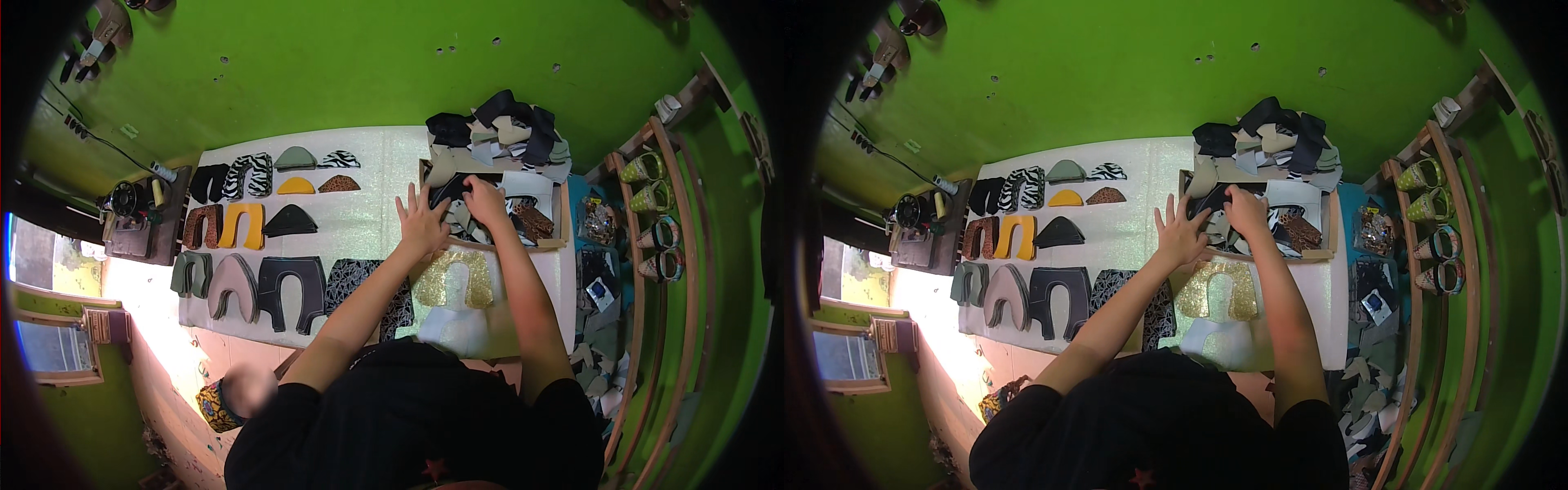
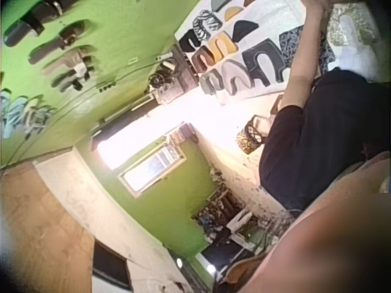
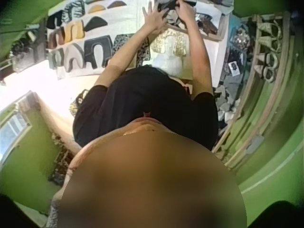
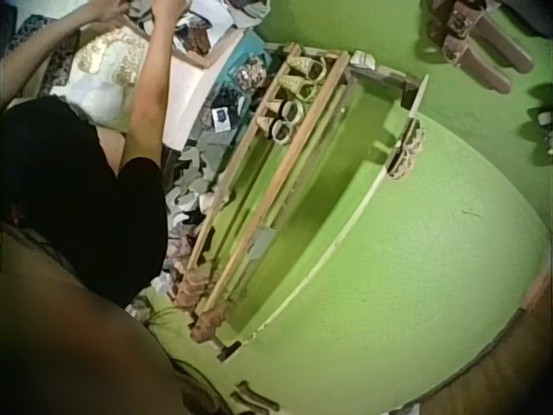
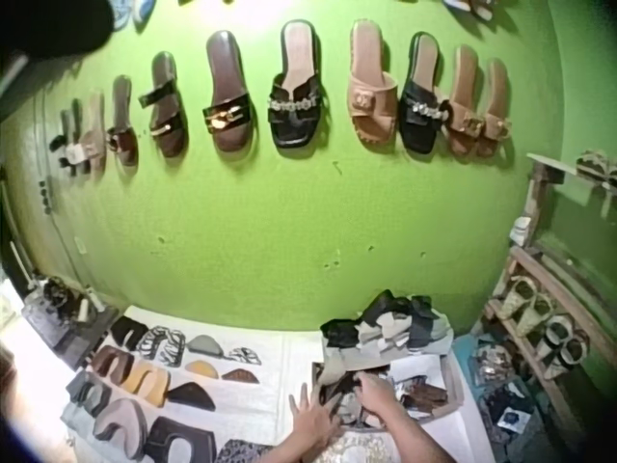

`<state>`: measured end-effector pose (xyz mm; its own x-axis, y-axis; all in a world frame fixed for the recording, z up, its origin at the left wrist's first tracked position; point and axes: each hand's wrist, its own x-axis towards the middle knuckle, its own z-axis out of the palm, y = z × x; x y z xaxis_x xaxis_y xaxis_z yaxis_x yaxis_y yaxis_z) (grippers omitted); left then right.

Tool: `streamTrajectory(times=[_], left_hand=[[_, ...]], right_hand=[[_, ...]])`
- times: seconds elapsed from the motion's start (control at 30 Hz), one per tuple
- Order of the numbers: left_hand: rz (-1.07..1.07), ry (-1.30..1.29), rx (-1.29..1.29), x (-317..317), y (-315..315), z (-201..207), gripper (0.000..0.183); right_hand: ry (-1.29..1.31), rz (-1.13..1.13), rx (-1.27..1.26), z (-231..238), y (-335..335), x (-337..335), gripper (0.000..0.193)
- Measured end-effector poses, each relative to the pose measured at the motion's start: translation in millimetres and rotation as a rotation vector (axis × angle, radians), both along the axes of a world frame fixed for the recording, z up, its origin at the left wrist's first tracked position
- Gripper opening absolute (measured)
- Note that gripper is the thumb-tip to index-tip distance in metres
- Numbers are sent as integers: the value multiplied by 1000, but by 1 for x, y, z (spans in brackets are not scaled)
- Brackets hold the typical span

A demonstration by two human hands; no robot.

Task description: The person is organizing shoe upper components by color and pattern on a workbench.

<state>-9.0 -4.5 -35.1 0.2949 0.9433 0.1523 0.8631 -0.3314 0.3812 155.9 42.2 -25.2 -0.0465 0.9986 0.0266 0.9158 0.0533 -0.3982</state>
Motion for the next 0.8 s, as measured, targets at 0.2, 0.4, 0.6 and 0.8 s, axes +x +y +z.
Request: streamTrajectory(times=[0.2,0.4,0.6,0.8], left_hand=[[24,-6,9,-3,1,-7,43],[14,-99,29,-2,-1,-1,36],[7,-60,25,-3,1,-5,36],[9,-59,15,-2,1,-5,35]], right_hand=[[-174,145,76,0,3,-8,33],[-135,209,268,-3,1,3,29],[-138,263,280,-6,-1,2,23],[-254,234,326,-11,5,-2,30]])
